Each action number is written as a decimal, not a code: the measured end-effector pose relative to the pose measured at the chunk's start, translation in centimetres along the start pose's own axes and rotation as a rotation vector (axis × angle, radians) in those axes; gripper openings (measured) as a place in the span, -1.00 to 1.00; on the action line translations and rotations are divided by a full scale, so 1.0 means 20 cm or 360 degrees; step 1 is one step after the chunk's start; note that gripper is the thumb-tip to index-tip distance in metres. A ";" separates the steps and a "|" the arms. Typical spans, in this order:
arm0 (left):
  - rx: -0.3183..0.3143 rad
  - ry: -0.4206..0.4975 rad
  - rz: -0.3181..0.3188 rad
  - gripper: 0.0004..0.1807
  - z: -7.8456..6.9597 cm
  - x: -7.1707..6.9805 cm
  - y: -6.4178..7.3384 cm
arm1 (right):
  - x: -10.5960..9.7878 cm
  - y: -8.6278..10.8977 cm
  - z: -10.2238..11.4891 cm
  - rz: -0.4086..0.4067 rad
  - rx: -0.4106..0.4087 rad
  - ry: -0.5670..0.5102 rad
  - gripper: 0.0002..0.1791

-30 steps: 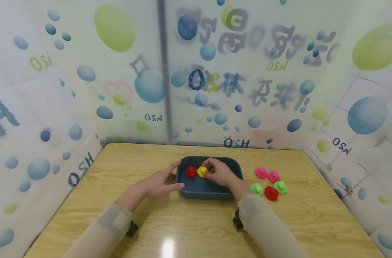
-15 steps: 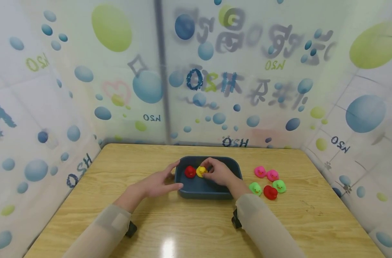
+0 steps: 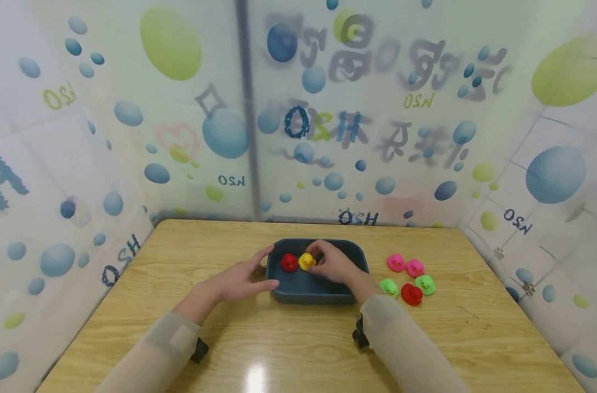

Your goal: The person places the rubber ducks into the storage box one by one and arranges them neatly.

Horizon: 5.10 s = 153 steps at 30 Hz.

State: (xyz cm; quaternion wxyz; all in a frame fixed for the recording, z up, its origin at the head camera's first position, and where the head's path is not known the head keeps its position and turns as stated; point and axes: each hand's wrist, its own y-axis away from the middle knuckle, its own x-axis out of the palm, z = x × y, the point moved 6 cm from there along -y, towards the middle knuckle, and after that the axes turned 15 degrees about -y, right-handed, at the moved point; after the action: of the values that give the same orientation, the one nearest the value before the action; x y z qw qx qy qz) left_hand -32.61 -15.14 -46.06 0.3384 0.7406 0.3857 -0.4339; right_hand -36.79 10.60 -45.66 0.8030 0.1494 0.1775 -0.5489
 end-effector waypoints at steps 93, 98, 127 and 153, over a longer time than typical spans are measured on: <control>-0.0015 -0.0010 0.0000 0.10 0.00 0.00 0.00 | -0.81 0.98 -0.42 -0.0010 0.0150 0.0146 -0.52; -0.0016 -0.0002 0.0001 0.10 0.00 0.00 0.00 | -0.81 0.98 -0.40 -0.0046 0.0078 0.0210 -0.54; -0.0015 0.0003 0.0007 0.10 0.00 0.00 0.00 | -0.70 0.77 -0.08 -0.0230 -0.0280 0.0071 -0.59; -0.0018 -0.0005 0.0013 0.10 0.00 0.00 -0.01 | -0.41 0.37 0.04 -0.0108 -0.0268 -0.0012 -0.62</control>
State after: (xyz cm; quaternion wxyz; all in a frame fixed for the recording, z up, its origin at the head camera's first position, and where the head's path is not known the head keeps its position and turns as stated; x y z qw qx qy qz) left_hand -32.74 -15.10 -46.14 0.3450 0.7396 0.3845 -0.4314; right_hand -32.58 19.63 -40.98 0.7943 0.0732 0.2249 -0.5596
